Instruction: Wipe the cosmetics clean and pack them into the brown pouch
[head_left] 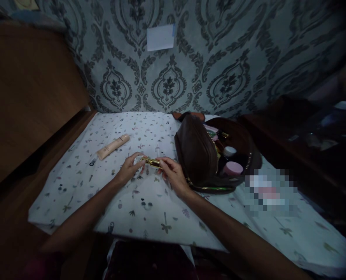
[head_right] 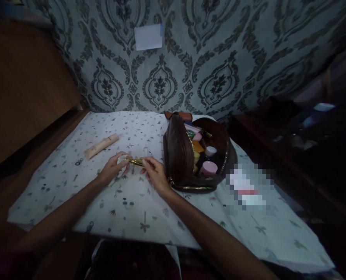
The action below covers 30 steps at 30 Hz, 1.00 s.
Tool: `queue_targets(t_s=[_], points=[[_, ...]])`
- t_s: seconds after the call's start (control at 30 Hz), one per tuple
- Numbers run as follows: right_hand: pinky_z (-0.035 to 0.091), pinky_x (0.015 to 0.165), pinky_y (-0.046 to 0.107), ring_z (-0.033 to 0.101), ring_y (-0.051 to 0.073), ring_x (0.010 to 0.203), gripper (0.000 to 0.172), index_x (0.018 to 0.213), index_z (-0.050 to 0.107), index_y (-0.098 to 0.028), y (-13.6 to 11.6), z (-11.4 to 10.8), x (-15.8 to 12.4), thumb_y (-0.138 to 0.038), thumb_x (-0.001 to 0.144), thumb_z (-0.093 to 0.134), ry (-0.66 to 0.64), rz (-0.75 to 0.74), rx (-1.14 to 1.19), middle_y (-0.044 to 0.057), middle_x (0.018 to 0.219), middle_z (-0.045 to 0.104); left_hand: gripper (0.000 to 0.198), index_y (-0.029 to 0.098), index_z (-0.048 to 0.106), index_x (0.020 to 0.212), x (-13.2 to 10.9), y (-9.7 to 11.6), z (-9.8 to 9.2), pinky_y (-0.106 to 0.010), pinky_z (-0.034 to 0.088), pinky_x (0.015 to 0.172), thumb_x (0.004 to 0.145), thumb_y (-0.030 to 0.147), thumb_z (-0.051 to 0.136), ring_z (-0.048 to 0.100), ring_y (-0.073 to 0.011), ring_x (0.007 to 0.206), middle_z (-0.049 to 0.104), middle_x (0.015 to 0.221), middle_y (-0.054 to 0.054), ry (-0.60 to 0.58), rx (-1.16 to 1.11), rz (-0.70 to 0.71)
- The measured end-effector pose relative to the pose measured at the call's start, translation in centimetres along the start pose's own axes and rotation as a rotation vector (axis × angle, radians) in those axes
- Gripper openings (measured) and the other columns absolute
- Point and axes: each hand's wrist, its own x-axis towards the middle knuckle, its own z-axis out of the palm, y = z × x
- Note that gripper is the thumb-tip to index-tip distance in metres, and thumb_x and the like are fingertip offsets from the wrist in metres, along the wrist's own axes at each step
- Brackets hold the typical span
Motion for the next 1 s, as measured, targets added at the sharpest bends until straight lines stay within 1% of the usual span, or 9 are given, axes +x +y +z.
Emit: queue_targets(t_s=[0.13, 0.23, 0.3, 0.4, 0.57, 0.63, 0.73, 0.87, 1.0], points=[[0.040, 0.049, 0.024, 0.056, 0.014, 0.061, 0.036, 0.101, 0.069, -0.021, 0.5, 0.0, 0.2, -0.048, 0.077, 0.070, 0.043, -0.041, -0.001, 0.002, 0.079, 0.068, 0.040, 0.018, 0.057, 0.091, 0.0, -0.2, 0.1, -0.024, 0.038, 0.055, 0.086, 0.058, 0.059, 0.048, -0.0110, 0.052, 0.055, 0.064, 0.005, 0.007, 0.029, 0.030], [0.051, 0.069, 0.030, 0.064, 0.018, 0.080, 0.033, 0.102, 0.068, -0.022, 0.9, -0.1, 0.3, -0.039, 0.074, 0.073, 0.043, -0.096, -0.001, 0.004, 0.093, 0.071, 0.038, 0.018, 0.055, 0.085, -0.1, -0.2, 0.1, -0.024, 0.038, 0.057, 0.090, 0.056, 0.054, 0.047, -0.0112, 0.054, 0.054, 0.060, 0.005, 0.024, 0.097, 0.037], [0.052, 0.082, 0.034, 0.066, 0.020, 0.090, 0.031, 0.102, 0.068, -0.022, 0.9, -0.1, 0.3, -0.034, 0.074, 0.073, 0.022, -0.119, -0.004, 0.005, 0.097, 0.072, 0.040, 0.019, 0.053, 0.080, -0.1, -0.2, 0.0, -0.024, 0.036, 0.055, 0.092, 0.057, 0.050, 0.044, -0.0112, 0.053, 0.053, 0.056, 0.005, 0.042, 0.150, 0.018], [0.053, 0.088, 0.038, 0.067, 0.022, 0.098, 0.031, 0.101, 0.067, -0.023, 1.0, -0.1, 0.3, -0.034, 0.073, 0.075, -0.005, -0.125, -0.013, 0.005, 0.102, 0.072, 0.043, 0.020, 0.050, 0.073, -0.1, -0.2, -0.1, -0.023, 0.034, 0.052, 0.093, 0.057, 0.045, 0.042, -0.0111, 0.050, 0.051, 0.052, 0.005, 0.053, 0.179, -0.005], [0.055, 0.082, 0.035, 0.067, 0.021, 0.094, 0.032, 0.099, 0.068, -0.023, 1.3, 0.2, 0.2, -0.037, 0.071, 0.077, 0.011, -0.169, -0.037, 0.005, 0.102, 0.069, 0.041, 0.020, 0.051, 0.073, -0.1, -0.3, 0.0, -0.022, 0.029, 0.046, 0.091, 0.057, 0.050, 0.037, -0.0091, 0.046, 0.050, 0.052, 0.006, 0.065, 0.094, -0.041], [0.055, 0.078, 0.034, 0.067, 0.020, 0.088, 0.032, 0.098, 0.068, -0.023, 1.3, 0.3, 0.2, -0.038, 0.072, 0.076, 0.025, -0.180, -0.038, 0.005, 0.098, 0.069, 0.038, 0.019, 0.053, 0.077, 0.0, -0.2, 0.1, -0.022, 0.027, 0.045, 0.088, 0.056, 0.055, 0.040, -0.0086, 0.047, 0.053, 0.056, 0.005, 0.068, 0.025, -0.066], [0.054, 0.072, 0.032, 0.066, 0.020, 0.082, 0.031, 0.098, 0.067, -0.022, 1.3, 0.3, 0.1, -0.039, 0.073, 0.075, 0.024, -0.143, -0.025, 0.004, 0.093, 0.069, 0.038, 0.018, 0.056, 0.083, 0.1, -0.1, 0.3, -0.022, 0.030, 0.046, 0.083, 0.056, 0.063, 0.047, -0.0085, 0.050, 0.056, 0.063, 0.005, 0.086, -0.093, -0.077], [0.047, 0.056, 0.028, 0.060, 0.017, 0.067, 0.034, 0.100, 0.065, -0.021, 1.1, 0.1, 0.0, -0.041, 0.073, 0.073, 0.025, -0.070, -0.016, 0.002, 0.080, 0.068, 0.038, 0.017, 0.057, 0.085, 0.3, -0.3, 0.1, -0.022, 0.036, 0.051, 0.081, 0.054, 0.066, 0.049, -0.0086, 0.052, 0.055, 0.063, 0.004, 0.110, -0.182, -0.077], [0.046, 0.054, 0.027, 0.060, 0.017, 0.067, 0.035, 0.100, 0.064, -0.021, 0.9, 0.1, 0.0, -0.042, 0.073, 0.073, 0.023, -0.063, 0.005, 0.002, 0.078, 0.066, 0.038, 0.017, 0.057, 0.086, 0.4, -0.4, -0.1, -0.023, 0.037, 0.052, 0.082, 0.054, 0.065, 0.049, -0.0087, 0.052, 0.056, 0.063, 0.004, 0.096, -0.166, -0.075]])
